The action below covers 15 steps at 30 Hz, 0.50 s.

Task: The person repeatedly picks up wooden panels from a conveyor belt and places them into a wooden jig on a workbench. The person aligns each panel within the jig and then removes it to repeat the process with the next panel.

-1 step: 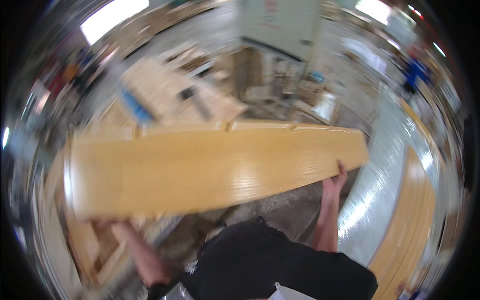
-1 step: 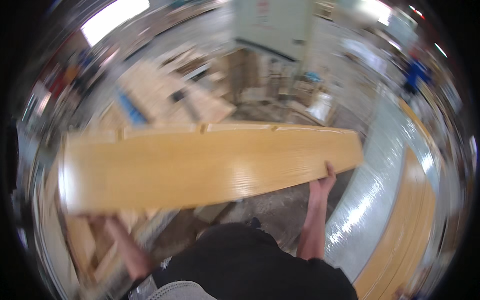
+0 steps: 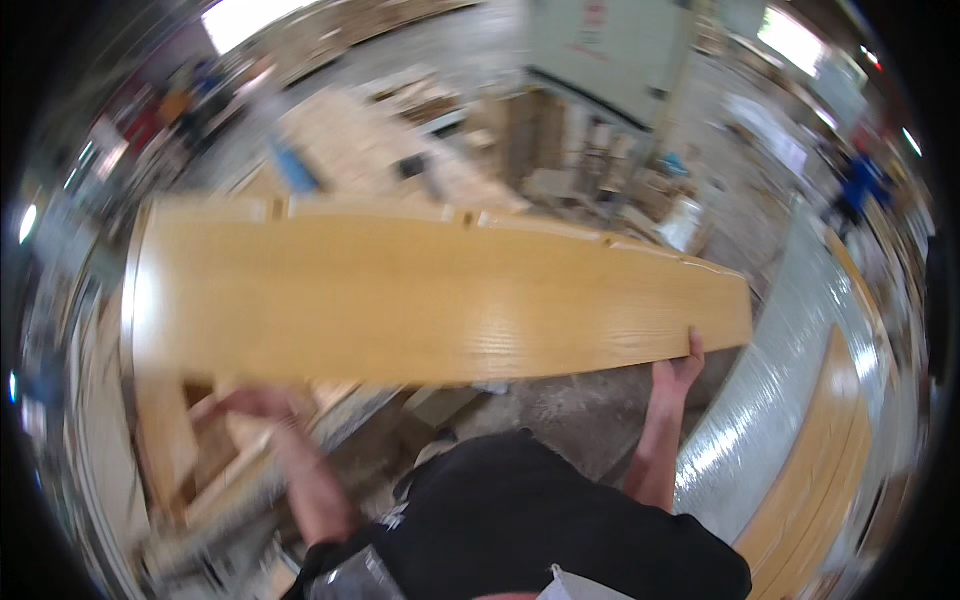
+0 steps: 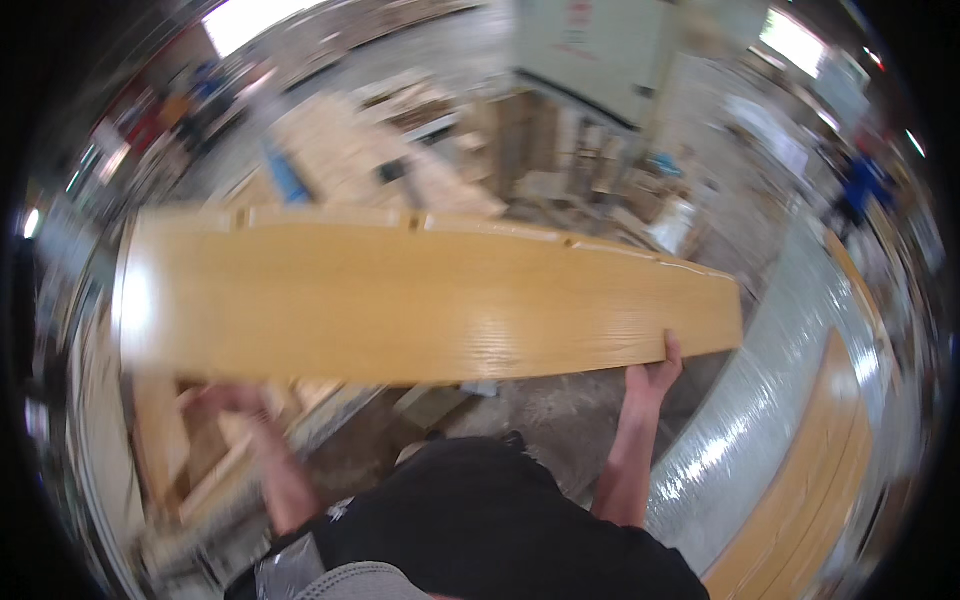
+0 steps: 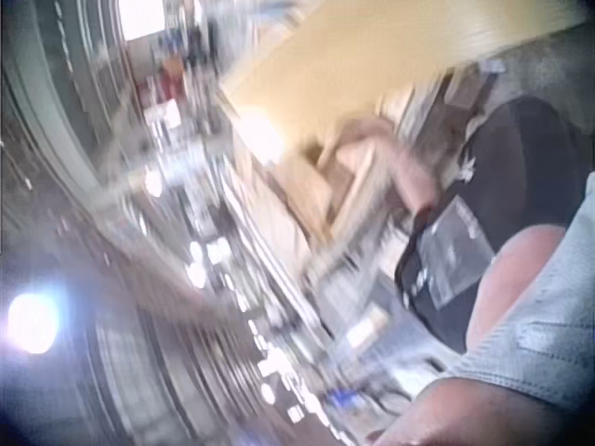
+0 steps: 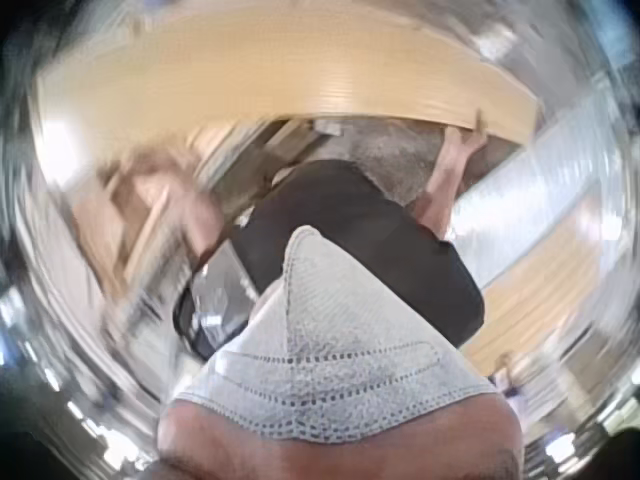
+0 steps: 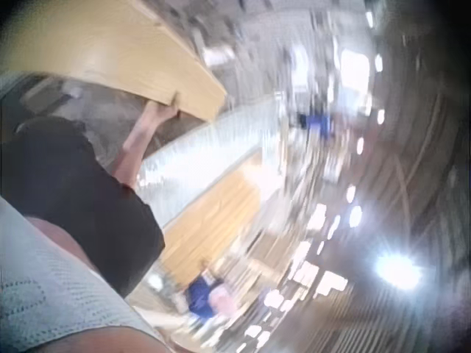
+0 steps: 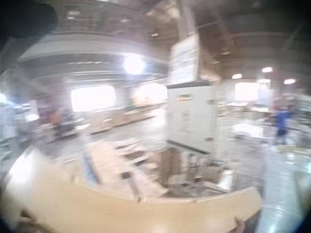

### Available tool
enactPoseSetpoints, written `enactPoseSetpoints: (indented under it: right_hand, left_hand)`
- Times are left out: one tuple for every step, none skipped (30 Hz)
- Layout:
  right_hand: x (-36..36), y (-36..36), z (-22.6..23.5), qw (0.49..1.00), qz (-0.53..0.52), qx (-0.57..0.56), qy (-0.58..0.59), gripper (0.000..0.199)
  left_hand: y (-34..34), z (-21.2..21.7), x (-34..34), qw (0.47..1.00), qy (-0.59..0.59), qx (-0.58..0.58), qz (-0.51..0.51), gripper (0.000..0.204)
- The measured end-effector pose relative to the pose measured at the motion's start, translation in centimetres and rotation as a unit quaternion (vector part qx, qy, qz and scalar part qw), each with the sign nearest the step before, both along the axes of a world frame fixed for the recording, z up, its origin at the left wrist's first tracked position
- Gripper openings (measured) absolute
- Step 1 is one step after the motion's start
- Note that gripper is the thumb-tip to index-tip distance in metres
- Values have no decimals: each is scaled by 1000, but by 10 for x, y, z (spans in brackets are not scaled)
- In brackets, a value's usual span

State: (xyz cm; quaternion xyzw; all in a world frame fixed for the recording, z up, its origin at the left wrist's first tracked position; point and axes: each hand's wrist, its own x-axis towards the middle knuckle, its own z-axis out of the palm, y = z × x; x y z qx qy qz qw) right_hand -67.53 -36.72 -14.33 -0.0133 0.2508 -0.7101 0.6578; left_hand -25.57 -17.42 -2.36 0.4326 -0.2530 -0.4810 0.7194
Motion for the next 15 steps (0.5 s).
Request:
enactPoseSetpoints:
  right_hand:
    - [27, 21, 39, 1000, -5, 7, 13, 45]
    - [59, 26, 49, 999, 26, -8, 16, 45]
    - [81, 27, 52, 999, 45, -23, 14, 45]
    - [101, 28, 58, 998, 50, -39, 17, 45]
    - [115, 37, 65, 994, 66, -74, 37, 45]
    - [126, 45, 77, 989, 77, -114, 51, 46]
    - [134, 53, 88, 982, 86, -155, 64, 46]
    - [120, 56, 98, 988, 50, -127, 71, 48]
    - [101, 59, 111, 991, 14, -99, 93, 49]
    - [82, 61, 122, 991, -19, -69, 114, 50]
    - [70, 65, 123, 988, -46, -50, 137, 51]
    - [58, 67, 122, 985, -69, -28, 157, 53]
    - [49, 73, 113, 982, -87, -13, 169, 53]
    - [44, 80, 97, 978, -33, -79, 191, 53]
    - [44, 90, 77, 967, 23, -139, 211, 52]
  left_hand:
    - [-18, -12, -20, 999, 20, -33, 13, 56]
    - [-27, -9, -37, 996, 25, -72, 55, 56]
    - [-40, -3, -46, 989, 23, -108, 97, 57]
    - [-53, 4, -40, 979, 29, -147, 141, 57]
    - [-57, 13, -23, 967, 41, -179, 178, 57]
    - [-62, 20, -7, 952, 48, -217, 209, 58]
    - [-59, 24, 13, 948, 57, -219, 223, 57]
    - [-44, 29, 38, 945, 66, -217, 237, 56]
    - [-26, 32, 63, 942, 77, -211, 251, 55]
    - [-10, 26, 92, 944, 75, -186, 263, 58]
    - [-1, 15, 124, 947, 76, -161, 269, 62]
    - [7, 10, 155, 948, 91, -160, 259, 63]
    - [12, 13, 178, 951, 99, -156, 246, 64]
    - [19, 2, 208, 953, 103, -141, 247, 64]
    - [26, -9, 238, 955, 106, -122, 249, 64]
